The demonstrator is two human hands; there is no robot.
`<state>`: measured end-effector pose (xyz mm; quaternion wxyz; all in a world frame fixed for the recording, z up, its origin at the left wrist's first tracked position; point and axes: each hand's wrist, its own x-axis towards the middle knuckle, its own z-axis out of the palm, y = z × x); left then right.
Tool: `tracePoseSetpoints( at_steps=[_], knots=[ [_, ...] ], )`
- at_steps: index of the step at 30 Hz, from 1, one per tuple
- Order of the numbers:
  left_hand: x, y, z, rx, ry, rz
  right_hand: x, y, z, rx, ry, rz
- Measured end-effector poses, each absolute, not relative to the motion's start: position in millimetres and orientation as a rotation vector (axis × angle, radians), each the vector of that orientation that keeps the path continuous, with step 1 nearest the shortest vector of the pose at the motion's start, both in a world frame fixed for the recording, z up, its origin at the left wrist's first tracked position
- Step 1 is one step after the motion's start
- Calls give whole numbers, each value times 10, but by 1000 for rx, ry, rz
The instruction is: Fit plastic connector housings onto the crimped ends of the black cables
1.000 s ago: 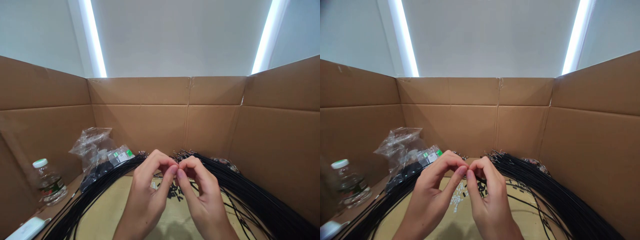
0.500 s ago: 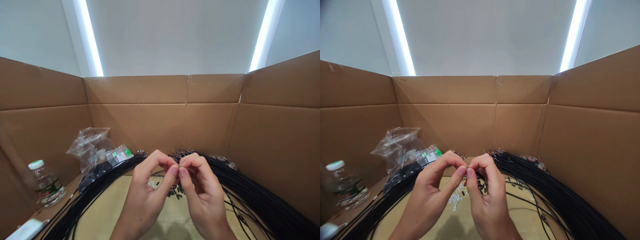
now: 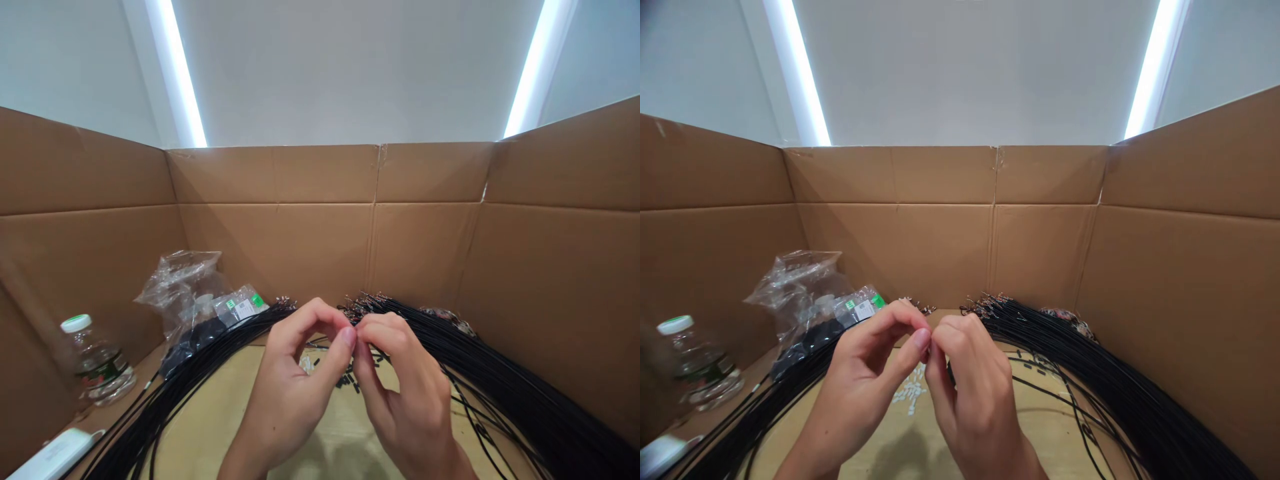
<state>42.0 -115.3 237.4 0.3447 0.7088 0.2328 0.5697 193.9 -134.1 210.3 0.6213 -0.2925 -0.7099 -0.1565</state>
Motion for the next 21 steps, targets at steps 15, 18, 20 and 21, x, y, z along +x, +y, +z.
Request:
tracePoseSetpoints(
  at_steps=[15, 18, 20, 21],
  knots=[
    [354, -1144, 2384, 2169, 519, 1620, 2031, -1356, 2148, -523, -1343, 1034],
    [341, -1141, 2368, 2160, 493, 1582, 2033, -1336, 2130, -455, -1360, 1059],
    [343, -1145, 2350, 2118, 496, 1547, 2028, -1335, 2123, -438, -1366, 1055],
    [348, -1147, 2340, 2073, 513, 1531, 2025, -1336, 2120, -437, -1363, 1042]
  ],
)
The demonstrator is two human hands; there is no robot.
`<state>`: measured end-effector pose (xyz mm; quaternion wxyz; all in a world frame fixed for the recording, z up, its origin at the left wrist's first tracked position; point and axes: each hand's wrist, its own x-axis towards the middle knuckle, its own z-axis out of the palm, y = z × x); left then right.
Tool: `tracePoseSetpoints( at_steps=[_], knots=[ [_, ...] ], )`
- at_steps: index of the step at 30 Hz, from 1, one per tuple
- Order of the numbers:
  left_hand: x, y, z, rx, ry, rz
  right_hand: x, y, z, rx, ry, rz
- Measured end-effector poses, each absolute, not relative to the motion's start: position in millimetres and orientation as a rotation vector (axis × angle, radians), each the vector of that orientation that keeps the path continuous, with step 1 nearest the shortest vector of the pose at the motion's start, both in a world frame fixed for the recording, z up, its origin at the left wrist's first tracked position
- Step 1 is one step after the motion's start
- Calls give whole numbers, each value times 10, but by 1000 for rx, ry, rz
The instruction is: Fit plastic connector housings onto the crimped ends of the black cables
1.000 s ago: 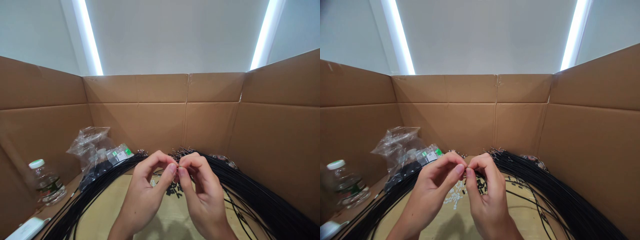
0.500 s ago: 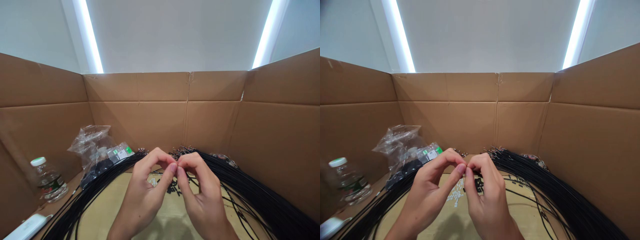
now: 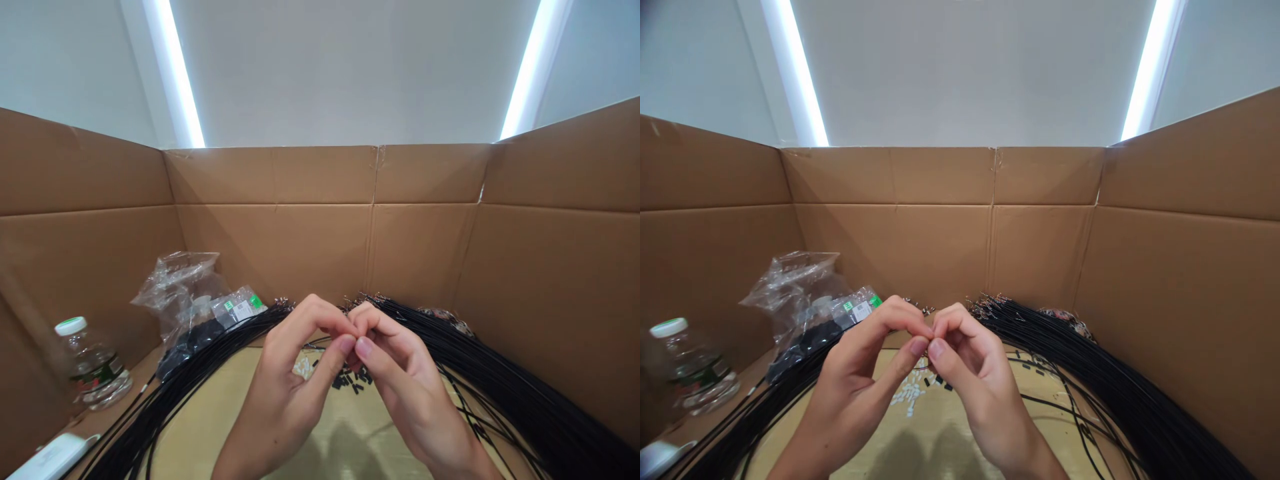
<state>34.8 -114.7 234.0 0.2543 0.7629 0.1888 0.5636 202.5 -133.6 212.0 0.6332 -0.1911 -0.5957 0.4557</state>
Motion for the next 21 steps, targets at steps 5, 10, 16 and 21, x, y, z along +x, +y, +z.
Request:
tracePoseSetpoints(
  at_steps=[5, 10, 16, 21],
  knots=[
    [396, -1140, 2326, 1883, 604, 1390, 2010, -1335, 2115, -447, -1359, 878],
    [415, -1163, 2350, 1900, 583, 1272, 1980, -1374, 2172, -555, -1402, 592],
    [396, -1194, 2307, 1929, 629, 1230, 1964, -1474, 2232, -808, -1534, -146],
    [409, -1194, 2294, 1961, 674, 1245, 1973, -1532, 2206, -846, -1600, -353]
  ],
)
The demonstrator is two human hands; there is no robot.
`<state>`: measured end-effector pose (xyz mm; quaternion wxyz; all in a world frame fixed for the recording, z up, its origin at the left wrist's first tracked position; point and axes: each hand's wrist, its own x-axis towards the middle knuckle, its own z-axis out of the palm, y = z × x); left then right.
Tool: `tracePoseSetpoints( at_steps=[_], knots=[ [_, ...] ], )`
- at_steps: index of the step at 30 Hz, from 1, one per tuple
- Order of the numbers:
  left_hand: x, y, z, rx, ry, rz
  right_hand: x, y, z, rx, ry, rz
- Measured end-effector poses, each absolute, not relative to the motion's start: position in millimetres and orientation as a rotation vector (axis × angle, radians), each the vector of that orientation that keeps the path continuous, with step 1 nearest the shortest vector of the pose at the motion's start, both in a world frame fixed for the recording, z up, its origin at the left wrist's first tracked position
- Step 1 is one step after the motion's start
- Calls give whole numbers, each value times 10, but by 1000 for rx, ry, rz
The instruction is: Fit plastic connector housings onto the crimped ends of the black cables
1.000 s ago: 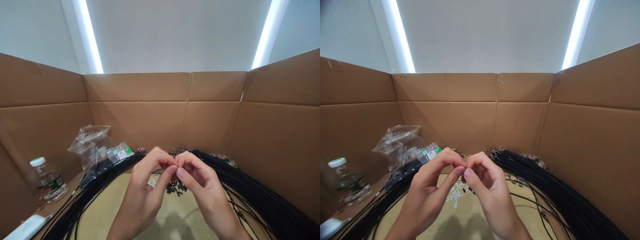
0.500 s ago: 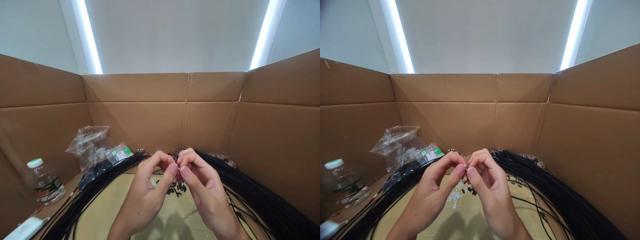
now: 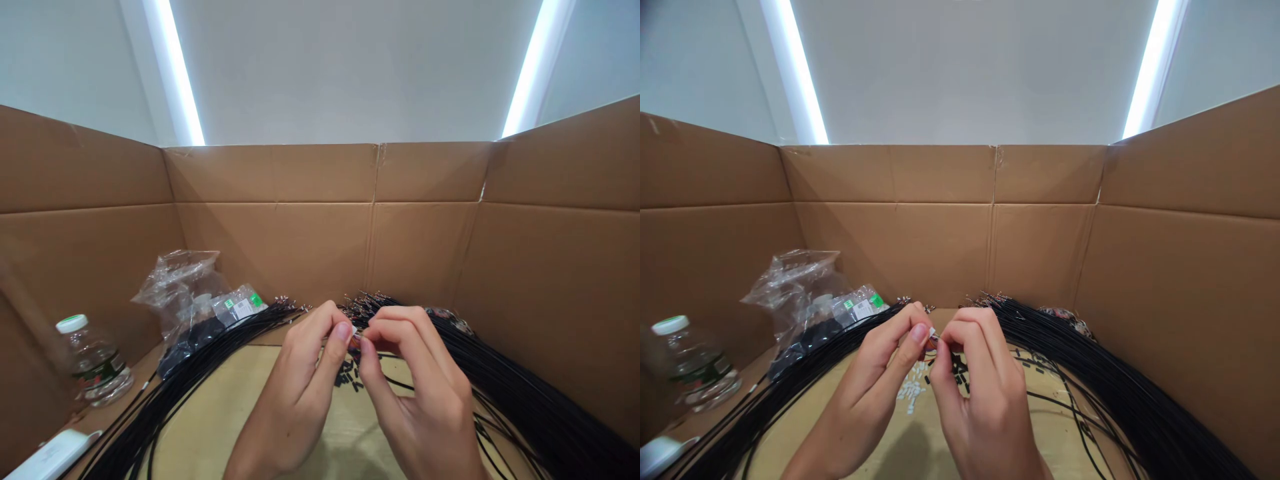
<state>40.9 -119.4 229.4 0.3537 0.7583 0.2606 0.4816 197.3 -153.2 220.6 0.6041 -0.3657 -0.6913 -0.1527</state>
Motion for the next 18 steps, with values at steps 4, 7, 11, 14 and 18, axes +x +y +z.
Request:
tracePoseSetpoints(
  at_steps=[4, 7, 11, 14, 18],
  knots=[
    [430, -1200, 2310, 1963, 669, 1247, 1982, -1557, 2186, -849, -1646, -430],
    [426, -1208, 2303, 1948, 668, 1241, 1990, -1558, 2179, -865, -1663, -510],
    [418, -1222, 2278, 1922, 662, 1277, 2000, -1549, 2176, -872, -1670, -608],
    [426, -1226, 2285, 1902, 656, 1334, 2001, -1547, 2181, -876, -1675, -650],
    [432, -1222, 2317, 1903, 674, 1363, 1989, -1555, 2189, -877, -1679, -690]
  ],
)
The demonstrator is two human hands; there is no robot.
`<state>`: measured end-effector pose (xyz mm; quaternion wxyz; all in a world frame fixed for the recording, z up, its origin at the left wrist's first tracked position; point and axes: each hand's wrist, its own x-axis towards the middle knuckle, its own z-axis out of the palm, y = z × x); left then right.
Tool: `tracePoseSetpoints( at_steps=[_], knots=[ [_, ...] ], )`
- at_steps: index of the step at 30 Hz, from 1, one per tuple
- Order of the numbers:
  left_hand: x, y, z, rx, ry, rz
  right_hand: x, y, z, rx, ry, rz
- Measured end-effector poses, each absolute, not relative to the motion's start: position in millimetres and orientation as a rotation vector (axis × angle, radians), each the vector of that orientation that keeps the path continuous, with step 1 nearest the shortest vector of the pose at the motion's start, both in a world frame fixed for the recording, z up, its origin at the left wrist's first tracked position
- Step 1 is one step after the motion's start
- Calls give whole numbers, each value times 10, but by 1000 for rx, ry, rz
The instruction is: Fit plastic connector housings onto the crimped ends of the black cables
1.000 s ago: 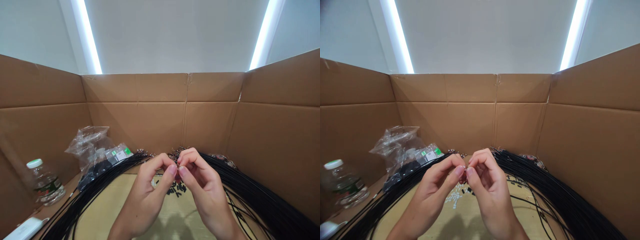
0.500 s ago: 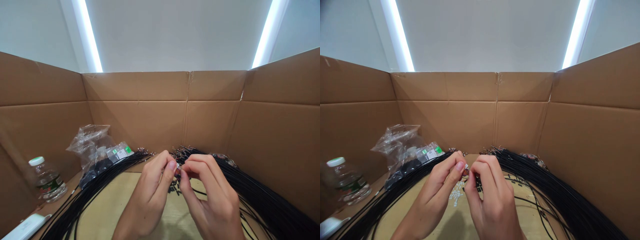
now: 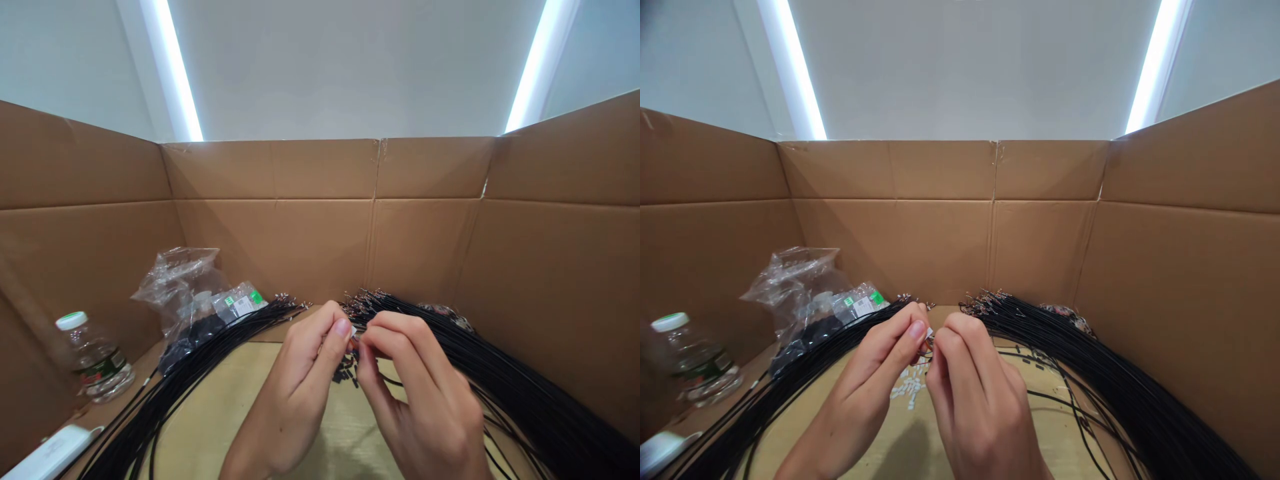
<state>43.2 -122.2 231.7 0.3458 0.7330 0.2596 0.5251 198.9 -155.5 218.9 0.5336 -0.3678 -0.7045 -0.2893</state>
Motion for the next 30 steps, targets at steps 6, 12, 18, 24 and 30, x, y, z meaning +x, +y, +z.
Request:
tracePoseSetpoints(
  at_steps=[6, 12, 18, 24, 30],
  knots=[
    [414, -1203, 2311, 1892, 678, 1306, 1975, -1562, 2188, -874, -1663, -733],
    [408, -1201, 2289, 1878, 660, 1306, 1984, -1562, 2198, -882, -1664, -745],
    [422, -1201, 2316, 1894, 670, 1320, 1970, -1564, 2187, -885, -1664, -753],
    [424, -1205, 2322, 1909, 675, 1354, 1986, -1559, 2188, -875, -1657, -748],
    [406, -1217, 2302, 1920, 737, 1285, 1979, -1571, 2187, -883, -1627, -803]
  ],
)
